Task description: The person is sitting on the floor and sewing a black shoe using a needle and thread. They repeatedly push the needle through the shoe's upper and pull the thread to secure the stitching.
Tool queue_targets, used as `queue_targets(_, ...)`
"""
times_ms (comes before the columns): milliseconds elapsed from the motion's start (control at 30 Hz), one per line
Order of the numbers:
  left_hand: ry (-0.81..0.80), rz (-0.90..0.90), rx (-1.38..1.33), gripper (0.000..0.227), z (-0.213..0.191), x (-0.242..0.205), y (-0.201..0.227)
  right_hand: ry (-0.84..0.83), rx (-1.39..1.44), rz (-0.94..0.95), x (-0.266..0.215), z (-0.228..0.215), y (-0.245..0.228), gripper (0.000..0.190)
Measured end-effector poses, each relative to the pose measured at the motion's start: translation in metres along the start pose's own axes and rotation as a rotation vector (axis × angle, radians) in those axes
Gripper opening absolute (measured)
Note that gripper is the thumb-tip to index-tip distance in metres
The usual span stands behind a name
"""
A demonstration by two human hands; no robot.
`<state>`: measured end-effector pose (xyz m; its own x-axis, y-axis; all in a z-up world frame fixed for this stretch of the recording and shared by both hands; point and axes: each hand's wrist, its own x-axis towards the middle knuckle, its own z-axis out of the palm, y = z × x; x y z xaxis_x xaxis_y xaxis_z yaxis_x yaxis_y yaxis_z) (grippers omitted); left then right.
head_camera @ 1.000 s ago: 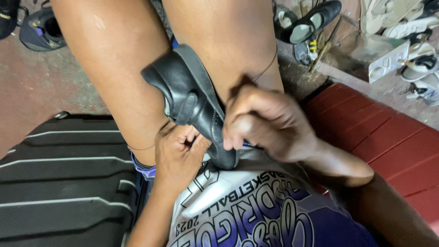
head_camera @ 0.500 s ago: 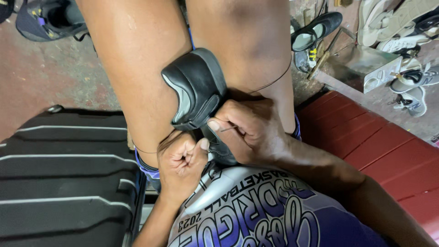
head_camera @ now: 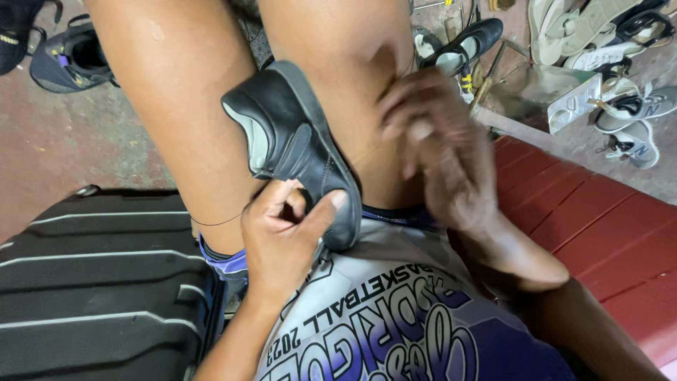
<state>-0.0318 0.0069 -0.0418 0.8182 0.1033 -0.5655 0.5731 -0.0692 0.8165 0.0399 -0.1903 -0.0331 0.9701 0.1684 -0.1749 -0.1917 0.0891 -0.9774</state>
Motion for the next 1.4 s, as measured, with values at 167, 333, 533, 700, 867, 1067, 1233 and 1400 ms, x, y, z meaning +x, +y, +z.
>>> queue_targets(167,-0.063,-0.039,-0.129,0.049,-0.007,-0.004,-0.011,-0.080,-0.854,-0.247,-0.016,-0.043,-0.014,0.027)
queue_targets(333,-0.096,-0.069,-0.136,0.049,-0.010,-0.007,-0.018,-0.372,-0.564,-0.093,-0.037,-0.031,-0.001,0.031)
queue_targets(533,-0.110,-0.069,-0.234,0.045,-0.011,-0.009,-0.020,-0.380,-0.616,0.052,-0.031,-0.006,-0.009,0.033)
queue_targets(700,-0.110,-0.080,-0.217,0.046,-0.012,-0.008,-0.022,-0.418,-0.630,0.105,-0.025,-0.007,-0.010,0.035)
queue_targets(867,-0.103,-0.091,-0.171,0.045,-0.013,-0.008,-0.017,-0.469,-0.618,0.065,-0.025,-0.011,-0.006,0.037)
queue_targets(1067,-0.057,-0.078,0.101,0.052,-0.015,-0.012,-0.003,-0.551,-0.848,-0.044,-0.022,-0.013,-0.018,0.037)
queue_targets(1233,-0.039,-0.008,0.152,0.050,-0.013,-0.010,0.004,-0.715,-1.027,0.093,-0.001,-0.003,-0.035,0.040)
queue_targets(1400,-0.042,0.059,0.163,0.048,-0.014,-0.004,0.008,-0.721,-1.165,-0.193,0.020,0.003,-0.041,0.034)
